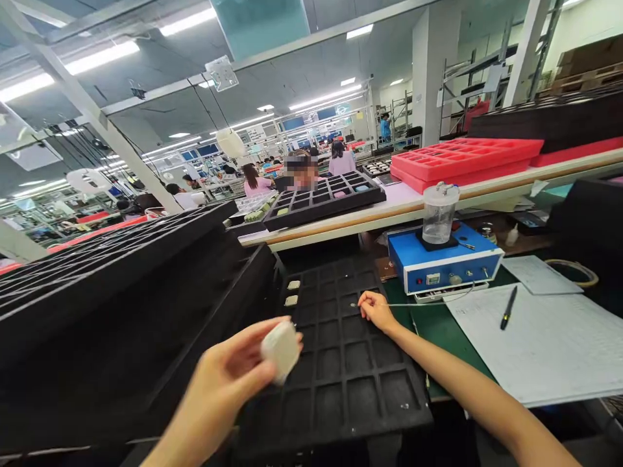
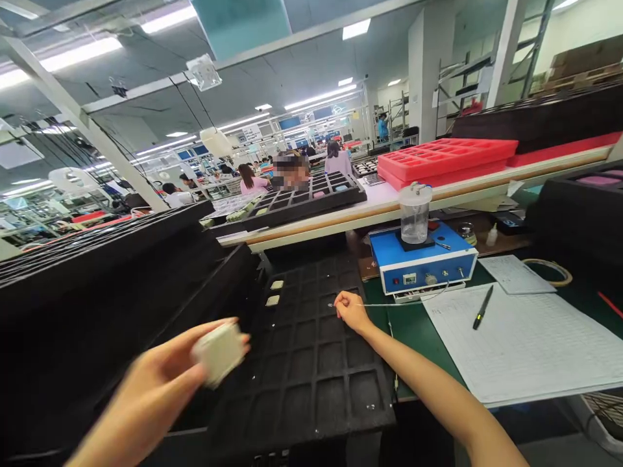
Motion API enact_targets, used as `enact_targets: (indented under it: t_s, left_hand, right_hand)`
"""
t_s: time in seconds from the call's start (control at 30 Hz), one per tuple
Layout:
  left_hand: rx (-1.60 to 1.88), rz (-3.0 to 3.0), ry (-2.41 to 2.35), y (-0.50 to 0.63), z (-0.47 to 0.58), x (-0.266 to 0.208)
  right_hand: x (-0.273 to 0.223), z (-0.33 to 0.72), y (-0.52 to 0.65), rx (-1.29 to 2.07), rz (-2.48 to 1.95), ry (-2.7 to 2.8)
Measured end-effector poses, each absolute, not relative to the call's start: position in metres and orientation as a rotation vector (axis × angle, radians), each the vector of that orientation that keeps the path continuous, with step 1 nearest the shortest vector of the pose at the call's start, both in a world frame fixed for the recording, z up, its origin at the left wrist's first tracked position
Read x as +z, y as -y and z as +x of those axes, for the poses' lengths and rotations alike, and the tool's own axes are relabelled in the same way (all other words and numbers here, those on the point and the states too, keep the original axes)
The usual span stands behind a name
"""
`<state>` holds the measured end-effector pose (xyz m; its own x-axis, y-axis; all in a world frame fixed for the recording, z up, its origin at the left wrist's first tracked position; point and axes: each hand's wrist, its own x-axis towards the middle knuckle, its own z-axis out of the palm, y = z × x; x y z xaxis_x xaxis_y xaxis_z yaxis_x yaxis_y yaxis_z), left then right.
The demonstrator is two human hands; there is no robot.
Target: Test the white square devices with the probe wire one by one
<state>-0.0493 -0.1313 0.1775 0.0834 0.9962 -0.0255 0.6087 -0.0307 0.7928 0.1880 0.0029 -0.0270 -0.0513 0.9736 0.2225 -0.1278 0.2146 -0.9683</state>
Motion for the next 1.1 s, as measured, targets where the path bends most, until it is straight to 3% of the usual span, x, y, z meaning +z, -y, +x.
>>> enact_targets:
  t_s: [0.07, 0.17, 0.33, 0.6, 1.1]
  left_hand:
    - [1.093, 1.433, -1.314, 0.109, -0.023, 0.129]
    - [1.298, 1.129, -0.978, 0.054, 0.008, 0.064]
    - [1.252, 1.007, -0.872, 0.007, 0.023, -0.008]
    - [1.002, 1.082, -0.795, 0.008, 0.015, -0.014]
    - [0.911, 1.231, -0.703, 0.005, 0.014, -0.017]
  right_hand:
    - [-0.026, 0.191, -0.003, 1.144, -0.896, 1.263]
    - [-0.027, 0.196, -0.003, 1.138, -0.859, 1.238]
    - [-0.025, 0.198, 0.001, 1.135, -0.836, 1.205]
    - [-0.018, 0.199, 0.024, 0.868, -0.616, 1.516]
    - [-0.025, 0.202, 0.022, 0.828, -0.658, 1.478]
